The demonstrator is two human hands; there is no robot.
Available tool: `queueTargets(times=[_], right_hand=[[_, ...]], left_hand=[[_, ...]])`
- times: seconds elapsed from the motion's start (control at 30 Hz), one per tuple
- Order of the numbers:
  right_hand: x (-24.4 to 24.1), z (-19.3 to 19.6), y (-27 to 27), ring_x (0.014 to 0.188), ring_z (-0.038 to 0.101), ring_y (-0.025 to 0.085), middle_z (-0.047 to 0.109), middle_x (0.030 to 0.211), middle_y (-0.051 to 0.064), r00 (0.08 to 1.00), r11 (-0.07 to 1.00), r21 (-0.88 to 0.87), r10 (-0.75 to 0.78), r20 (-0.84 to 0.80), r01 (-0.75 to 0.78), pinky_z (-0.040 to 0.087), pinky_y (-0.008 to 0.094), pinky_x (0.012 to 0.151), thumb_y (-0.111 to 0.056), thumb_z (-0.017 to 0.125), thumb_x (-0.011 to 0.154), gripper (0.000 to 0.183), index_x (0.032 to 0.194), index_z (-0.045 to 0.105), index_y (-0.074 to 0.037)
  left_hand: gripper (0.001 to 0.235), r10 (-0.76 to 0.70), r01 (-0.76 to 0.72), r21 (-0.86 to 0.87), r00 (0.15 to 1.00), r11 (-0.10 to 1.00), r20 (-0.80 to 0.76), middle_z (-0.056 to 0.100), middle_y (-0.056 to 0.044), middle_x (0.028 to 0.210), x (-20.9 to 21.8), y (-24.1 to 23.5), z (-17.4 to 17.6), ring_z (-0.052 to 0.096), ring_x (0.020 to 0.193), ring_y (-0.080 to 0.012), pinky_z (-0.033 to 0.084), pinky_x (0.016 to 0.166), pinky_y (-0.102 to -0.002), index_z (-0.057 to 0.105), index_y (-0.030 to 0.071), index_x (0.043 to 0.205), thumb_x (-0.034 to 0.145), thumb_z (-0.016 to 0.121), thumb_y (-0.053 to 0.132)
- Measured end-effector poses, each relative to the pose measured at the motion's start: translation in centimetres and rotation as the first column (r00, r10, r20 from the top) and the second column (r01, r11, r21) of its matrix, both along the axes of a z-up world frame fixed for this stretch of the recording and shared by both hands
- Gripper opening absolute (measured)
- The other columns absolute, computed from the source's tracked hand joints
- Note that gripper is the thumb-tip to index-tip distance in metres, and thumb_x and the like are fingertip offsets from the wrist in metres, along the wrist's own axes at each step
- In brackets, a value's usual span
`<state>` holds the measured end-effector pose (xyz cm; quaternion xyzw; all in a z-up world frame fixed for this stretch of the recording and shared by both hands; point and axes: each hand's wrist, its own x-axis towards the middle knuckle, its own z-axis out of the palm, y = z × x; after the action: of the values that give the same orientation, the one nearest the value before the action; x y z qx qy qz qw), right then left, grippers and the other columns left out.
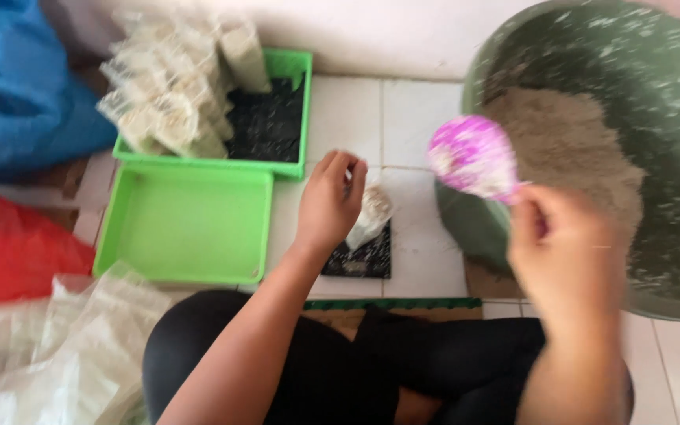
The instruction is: The person scoops a granular material from a large green basin into small clear plastic bags using a pink scoop. Each filled bag is placed on a digital scale to check the weight, then moved to a green tray. The process is repeated for multiple bags.
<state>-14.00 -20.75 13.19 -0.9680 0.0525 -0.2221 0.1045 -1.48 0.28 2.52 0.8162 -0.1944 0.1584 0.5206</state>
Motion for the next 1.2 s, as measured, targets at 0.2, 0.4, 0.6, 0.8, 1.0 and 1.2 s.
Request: queueTargets(times=[0.2,0.4,0.6,0.8,1.0,1.2], right_hand=[[5.0,3.5,-10.0,0.068,0.057,0.041,0.061,0.069,0.016,0.959,0.94,-0.265,-0.255,-0.121,0.217,0.037,0.047,0.061,-0.017,0.054,0.1,0.03,0.072,0.059,-0.007],[13.1,-3.0,-17.0,0.066,0.064,0.026,0.072,0.085,0.01,0.536,0.947,-0.282,-0.32,-0.781,0.154,0.046,0.039,0.057,-0.01,0.048,0.097,0.028,0.095,0.076,-0.008],[14.1,-7.6,-16.9,0.053,0.024,0.016,0.03,0.066,0.003,0.446,0.956,-0.283,-0.287,-0.848,0.076,0.024,0.034,0.051,0.003,0.054,0.088,0.028,0.069,0.038,-0.01],[14.8,-7.0,-16.2,0.063,0.051,0.018,0.059,0.074,0.002,0.334,0.961,-0.275,-0.266,-0.904,0.019,0.04,0.033,0.056,-0.007,0.059,0.092,0.013,0.09,0.072,-0.01],[13.5,-6.6,-20.2,0.071,0.061,0.015,0.07,0.082,0.003,0.43,0.985,-0.047,-0.115,-0.896,0.167,0.053,0.025,0.065,-0.019,0.057,0.1,0.016,0.102,0.072,-0.013],[13.2,-5.4,-21.2,0.071,0.056,0.017,0.072,0.093,0.003,0.492,0.958,0.089,-0.059,-0.869,0.272,0.042,0.03,0.065,-0.021,0.053,0.101,0.025,0.116,0.073,-0.018]], left_hand=[[0.011,-0.28,0.285,0.002,0.94,0.959,0.194,0.058,-0.012,0.091,-2.4,-1.4,3.4,0.059,0.085,-0.0294,0.047,0.077,-0.037,0.06,0.002,0.102,0.098,0.049,0.002],[0.019,-0.507,0.48,0.165,0.79,0.861,0.346,0.062,-0.016,0.106,-3.2,-7.2,5.3,0.062,0.096,-0.0325,0.052,0.083,-0.041,0.061,0.0,0.105,0.089,0.052,-0.004],[0.043,-0.536,0.418,0.375,0.788,0.827,0.304,0.056,-0.009,0.135,-4.5,-9.8,2.2,0.055,0.099,-0.0312,0.049,0.081,-0.043,0.058,0.006,0.126,0.083,0.057,0.003],[0.035,-0.555,0.489,0.285,0.798,0.824,0.236,0.056,-0.012,0.132,-5.0,-10.0,1.5,0.056,0.096,-0.0307,0.05,0.081,-0.042,0.052,0.004,0.124,0.09,0.057,-0.001],[0.041,-0.568,0.482,0.349,0.796,0.804,0.209,0.051,-0.011,0.137,-5.2,-9.6,1.5,0.057,0.092,-0.0302,0.05,0.077,-0.042,0.052,0.005,0.129,0.089,0.055,-0.001],[0.044,-0.587,0.513,0.337,0.791,0.789,0.171,0.05,-0.012,0.139,-5.2,-9.6,2.2,0.058,0.091,-0.0309,0.051,0.079,-0.043,0.05,0.004,0.13,0.087,0.055,-0.003]])
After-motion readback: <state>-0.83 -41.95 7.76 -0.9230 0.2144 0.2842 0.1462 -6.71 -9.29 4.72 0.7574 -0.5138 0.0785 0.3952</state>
